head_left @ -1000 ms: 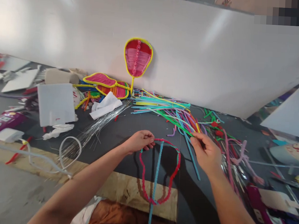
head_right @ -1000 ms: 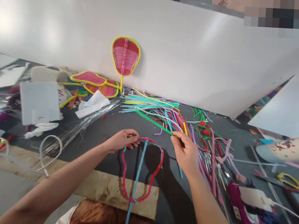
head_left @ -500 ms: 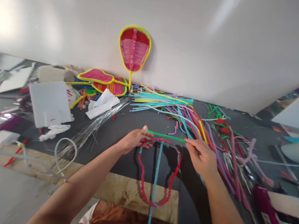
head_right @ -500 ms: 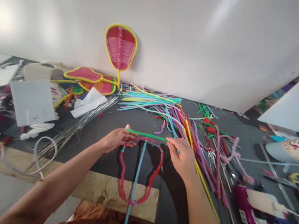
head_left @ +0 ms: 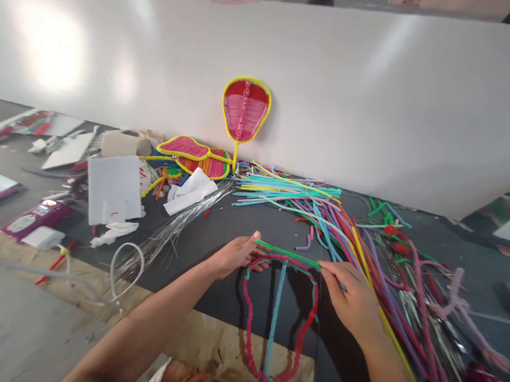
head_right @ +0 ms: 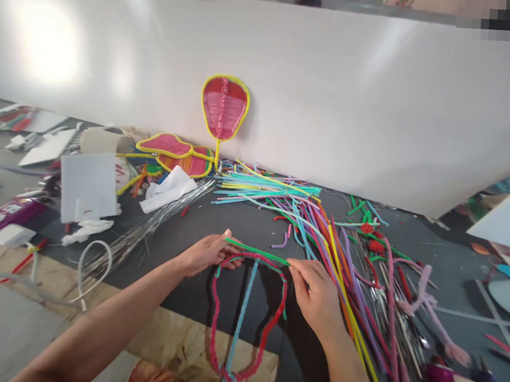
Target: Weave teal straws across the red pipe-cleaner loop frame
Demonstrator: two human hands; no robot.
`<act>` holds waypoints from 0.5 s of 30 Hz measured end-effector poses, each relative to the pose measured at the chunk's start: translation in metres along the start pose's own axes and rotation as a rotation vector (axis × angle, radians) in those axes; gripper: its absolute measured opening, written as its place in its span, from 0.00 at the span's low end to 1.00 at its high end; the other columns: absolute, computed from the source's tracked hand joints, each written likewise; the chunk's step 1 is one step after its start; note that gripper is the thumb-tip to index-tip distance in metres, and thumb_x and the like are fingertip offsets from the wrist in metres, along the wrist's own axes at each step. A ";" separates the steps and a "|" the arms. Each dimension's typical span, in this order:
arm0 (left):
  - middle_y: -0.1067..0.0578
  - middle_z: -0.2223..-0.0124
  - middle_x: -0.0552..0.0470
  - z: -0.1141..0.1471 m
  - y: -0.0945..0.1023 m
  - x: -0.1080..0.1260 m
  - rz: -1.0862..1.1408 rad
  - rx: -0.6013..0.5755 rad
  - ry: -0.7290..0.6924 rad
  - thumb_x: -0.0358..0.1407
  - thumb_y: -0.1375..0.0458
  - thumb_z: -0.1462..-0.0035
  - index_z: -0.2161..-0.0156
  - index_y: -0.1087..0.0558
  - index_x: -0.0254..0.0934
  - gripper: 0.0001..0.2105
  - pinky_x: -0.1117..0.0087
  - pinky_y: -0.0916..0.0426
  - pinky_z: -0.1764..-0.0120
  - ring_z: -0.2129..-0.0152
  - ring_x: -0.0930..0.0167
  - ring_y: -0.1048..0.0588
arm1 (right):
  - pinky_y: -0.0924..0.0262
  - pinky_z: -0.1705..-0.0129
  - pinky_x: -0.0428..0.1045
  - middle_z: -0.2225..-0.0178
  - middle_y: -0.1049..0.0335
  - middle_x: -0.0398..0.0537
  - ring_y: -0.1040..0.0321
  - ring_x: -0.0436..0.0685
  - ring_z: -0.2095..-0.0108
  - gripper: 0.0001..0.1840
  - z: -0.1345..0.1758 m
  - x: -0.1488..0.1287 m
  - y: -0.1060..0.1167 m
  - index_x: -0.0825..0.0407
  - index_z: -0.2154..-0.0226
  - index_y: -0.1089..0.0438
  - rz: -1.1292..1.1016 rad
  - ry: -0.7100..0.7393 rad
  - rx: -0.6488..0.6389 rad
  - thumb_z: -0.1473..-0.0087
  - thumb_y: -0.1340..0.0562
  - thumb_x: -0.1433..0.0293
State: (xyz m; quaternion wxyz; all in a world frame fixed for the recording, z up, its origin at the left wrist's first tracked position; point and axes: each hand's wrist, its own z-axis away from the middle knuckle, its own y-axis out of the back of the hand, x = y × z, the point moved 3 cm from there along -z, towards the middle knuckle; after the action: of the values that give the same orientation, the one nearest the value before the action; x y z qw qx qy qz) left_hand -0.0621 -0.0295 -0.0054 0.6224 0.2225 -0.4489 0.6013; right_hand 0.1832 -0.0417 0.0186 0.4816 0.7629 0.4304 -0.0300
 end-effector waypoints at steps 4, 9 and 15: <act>0.23 0.66 0.41 0.001 0.001 0.000 0.006 -0.008 -0.005 0.57 0.50 0.46 0.61 0.28 0.28 0.29 0.65 0.29 0.63 0.70 0.66 0.23 | 0.34 0.65 0.50 0.69 0.28 0.47 0.30 0.54 0.68 0.10 -0.001 -0.002 -0.001 0.49 0.59 0.30 0.011 -0.004 -0.012 0.42 0.44 0.72; 0.23 0.66 0.41 0.001 0.001 0.000 0.011 0.003 0.018 0.55 0.53 0.43 0.60 0.28 0.28 0.28 0.64 0.29 0.63 0.70 0.66 0.23 | 0.34 0.62 0.51 0.67 0.28 0.48 0.30 0.55 0.65 0.09 0.000 0.002 0.001 0.50 0.61 0.31 0.046 -0.040 0.050 0.42 0.45 0.73; 0.23 0.66 0.40 0.000 0.002 0.001 0.017 -0.039 -0.004 0.57 0.52 0.45 0.59 0.28 0.28 0.30 0.63 0.29 0.61 0.68 0.64 0.23 | 0.35 0.62 0.51 0.68 0.27 0.47 0.30 0.55 0.67 0.09 0.000 0.002 0.009 0.49 0.60 0.30 0.072 -0.078 0.135 0.44 0.43 0.73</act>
State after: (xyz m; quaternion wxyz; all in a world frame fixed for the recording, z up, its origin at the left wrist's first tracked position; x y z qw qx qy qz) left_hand -0.0640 -0.0289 -0.0048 0.6205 0.2079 -0.4638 0.5973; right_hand 0.1912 -0.0417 0.0242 0.4460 0.8070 0.3805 -0.0712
